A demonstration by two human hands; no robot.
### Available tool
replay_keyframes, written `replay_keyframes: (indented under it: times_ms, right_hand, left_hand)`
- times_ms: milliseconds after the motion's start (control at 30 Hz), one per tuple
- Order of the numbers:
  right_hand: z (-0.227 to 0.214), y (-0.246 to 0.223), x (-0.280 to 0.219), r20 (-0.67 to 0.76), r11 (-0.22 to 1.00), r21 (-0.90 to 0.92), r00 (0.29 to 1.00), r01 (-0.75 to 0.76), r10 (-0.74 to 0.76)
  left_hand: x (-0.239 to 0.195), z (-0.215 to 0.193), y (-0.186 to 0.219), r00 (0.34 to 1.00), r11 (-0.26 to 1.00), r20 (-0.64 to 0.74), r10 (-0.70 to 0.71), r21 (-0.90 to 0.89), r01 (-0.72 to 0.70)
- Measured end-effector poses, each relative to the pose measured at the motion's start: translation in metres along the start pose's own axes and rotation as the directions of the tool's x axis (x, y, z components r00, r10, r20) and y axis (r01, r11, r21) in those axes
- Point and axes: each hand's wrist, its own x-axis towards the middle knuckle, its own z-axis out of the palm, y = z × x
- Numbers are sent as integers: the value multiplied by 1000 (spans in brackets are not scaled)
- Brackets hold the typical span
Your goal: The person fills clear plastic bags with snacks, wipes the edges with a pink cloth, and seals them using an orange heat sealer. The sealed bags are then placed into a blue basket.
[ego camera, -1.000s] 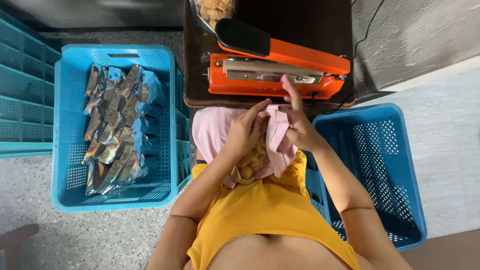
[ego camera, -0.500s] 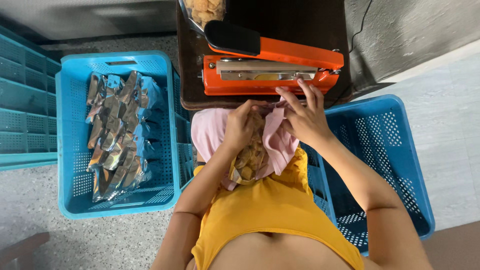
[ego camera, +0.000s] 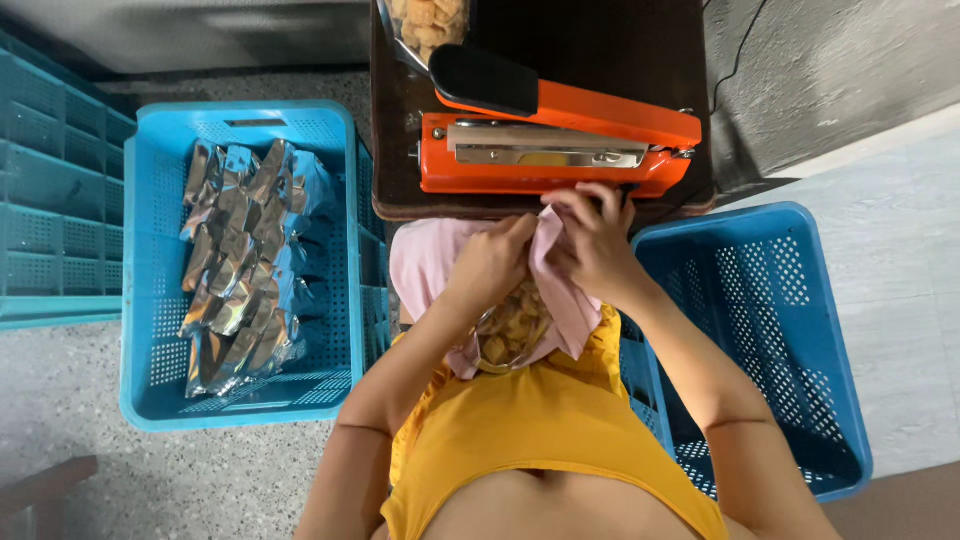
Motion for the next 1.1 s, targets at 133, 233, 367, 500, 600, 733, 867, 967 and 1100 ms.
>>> replay_keyframes:
  times_ms: [133,233,367,500,600,733,867,967,1100]
  right_hand:
    - [-14,-19,-4,-81,958,-280,992,67,-93]
    - [-14,-28,-8,-152,904,-420,975,84,-162]
    - [-11,-16,-11,-95,867,-456,957,202,-273]
    - [-19,3,-25,-54,859,-427,940,282,-336]
    - [-20,8,-35,-93,867,-426,940,259,-327]
    - [-11,-6,-39,-290,990,-142,956,11,-52]
    - [8,-22,-34,-396,898,439,903,27,166]
    - [23,-1,-37,133,308,891,840,-334,525]
    - [36,21,-44,-247,630,758,820,-169,517]
  left_hand:
    - [9,8,1,999,999,29,41,15,-42]
    - [8,6,1,999,999,10,41,2,-41]
    - [-5,2,7,992,997,-126,29,-64,-37]
    - [-10,-8,0,967,992,-236,-95,-99,74]
    - [-13,-16,0,963,986,-236,-133,-129,105]
    - [-4,-25,8,930,976,-342,-132,-211,61]
    - [7,-32,17,895,952,-375,-240,-270,143]
    - [11,-38,25,873,897,-339,-350,-389,209]
    - [1,-34,37,882,884,-358,-307,-450,126]
